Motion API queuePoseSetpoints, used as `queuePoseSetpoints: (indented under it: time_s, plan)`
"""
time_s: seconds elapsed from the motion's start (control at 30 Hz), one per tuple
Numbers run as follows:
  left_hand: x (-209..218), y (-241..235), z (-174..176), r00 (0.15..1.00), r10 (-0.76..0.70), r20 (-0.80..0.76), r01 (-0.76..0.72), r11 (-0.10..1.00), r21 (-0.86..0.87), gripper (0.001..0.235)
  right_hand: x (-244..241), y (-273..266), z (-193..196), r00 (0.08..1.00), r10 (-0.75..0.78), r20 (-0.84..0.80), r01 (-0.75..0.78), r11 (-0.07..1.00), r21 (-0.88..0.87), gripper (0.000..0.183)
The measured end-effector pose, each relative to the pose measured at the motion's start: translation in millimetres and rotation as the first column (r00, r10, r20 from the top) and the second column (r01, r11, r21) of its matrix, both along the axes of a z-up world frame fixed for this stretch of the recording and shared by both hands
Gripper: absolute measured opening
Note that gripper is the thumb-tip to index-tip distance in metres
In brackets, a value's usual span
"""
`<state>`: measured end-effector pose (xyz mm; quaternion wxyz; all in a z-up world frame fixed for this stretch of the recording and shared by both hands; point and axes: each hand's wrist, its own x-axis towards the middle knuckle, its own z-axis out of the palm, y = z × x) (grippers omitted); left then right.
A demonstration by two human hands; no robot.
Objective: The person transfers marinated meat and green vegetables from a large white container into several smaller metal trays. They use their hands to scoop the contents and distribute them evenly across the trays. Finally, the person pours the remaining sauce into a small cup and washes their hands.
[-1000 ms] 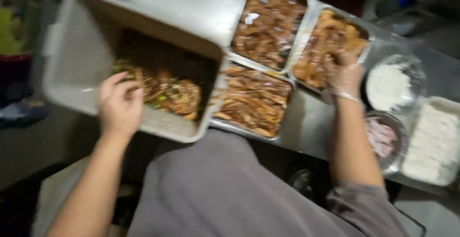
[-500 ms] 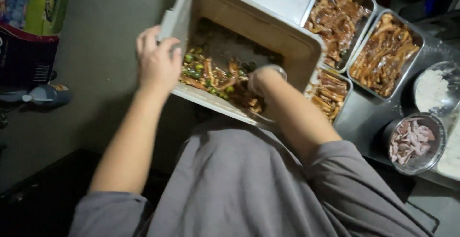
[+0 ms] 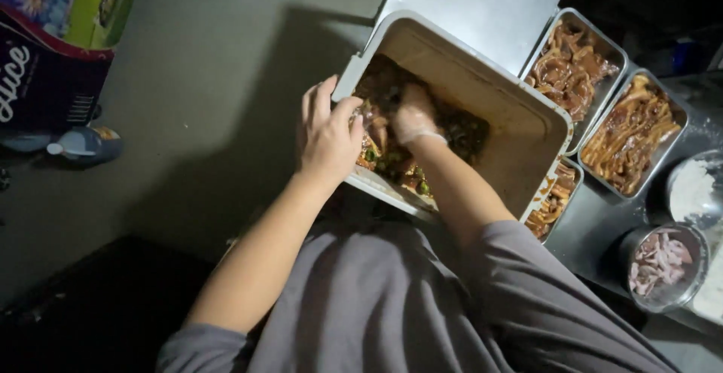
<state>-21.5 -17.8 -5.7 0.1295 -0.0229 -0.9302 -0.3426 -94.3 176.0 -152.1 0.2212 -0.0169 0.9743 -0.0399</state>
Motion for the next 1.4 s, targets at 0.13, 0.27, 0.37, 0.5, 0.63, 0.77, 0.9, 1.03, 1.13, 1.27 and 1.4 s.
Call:
queuePoseSetpoints:
  time_s: [0.13,0.27,0.37,0.5,0.63,0.77,0.9,1.03,1.13,1.27,1.4]
  plan:
    - [-1.6,-0.7,-0.7,1.0,-0.01,0.014,0.01,1.0,-0.02,0.015,10.9,-61.0,93.5,0.978,-0.028,0.207,0.091,0.949,-0.301,0.051]
    - [-0.6,6.6,-23.6,0.999,0.008,-0.034,-0.009,1.0,-0.014,0.02,19.0,-45.6,-14.7,0.969,0.081,0.235,-0.002,0.948,-0.32,0.034]
    - [-0.9,-1.1,-28.6,0.998,-0.012,-0.059,0.009,0.999,-0.053,0.018,29.0,-36.3,-56.5,0.95,-0.019,0.31,0.15,0.902,-0.404,0.044]
    - [-0.5,-3.3,-5.8,0.997,-0.067,0.045,0.065,0.996,0.053,0.013,30.3,11.1,6.6,0.776,-0.045,0.629,0.579,0.446,-0.683,0.034]
    - [1.0,-6.4,-19.0,0.996,-0.08,-0.039,0.081,0.996,0.025,0.021,43.5,39.3,134.6,0.988,0.129,0.085,0.002,0.543,-0.84,0.015]
    - [2.5,-7.8,-13.6,0.998,-0.05,0.025,0.048,0.997,0.068,0.02,54.8,55.9,178.7,0.957,-0.05,0.285,0.154,0.921,-0.357,0.032]
    - [1.0,-6.3,-7.9,0.997,-0.058,0.058,0.053,0.996,0.071,0.018,35.1,140.9,-4.6,0.94,-0.135,0.315,0.112,0.99,0.09,0.037]
    - [1.7,-5.3,-7.5,0.997,-0.061,0.054,0.057,0.996,0.064,0.019,28.9,130.4,-10.1,0.969,-0.155,0.191,0.133,0.983,0.125,0.03]
    - [1.6,-4.8,-1.8,0.995,-0.052,0.08,0.048,0.997,0.055,0.019,44.1,104.1,-22.0,0.975,-0.084,0.208,0.066,0.994,0.092,0.027]
    - [1.5,-4.3,-6.4,0.996,-0.05,0.079,0.045,0.998,0.054,0.022,57.5,93.3,-45.6,0.945,-0.114,0.305,0.115,0.993,0.016,0.031]
    - [1.9,-5.1,-12.1,0.998,-0.047,0.049,0.043,0.996,0.079,0.021,73.8,57.6,126.0,0.845,-0.382,0.373,0.53,0.695,-0.487,0.02]
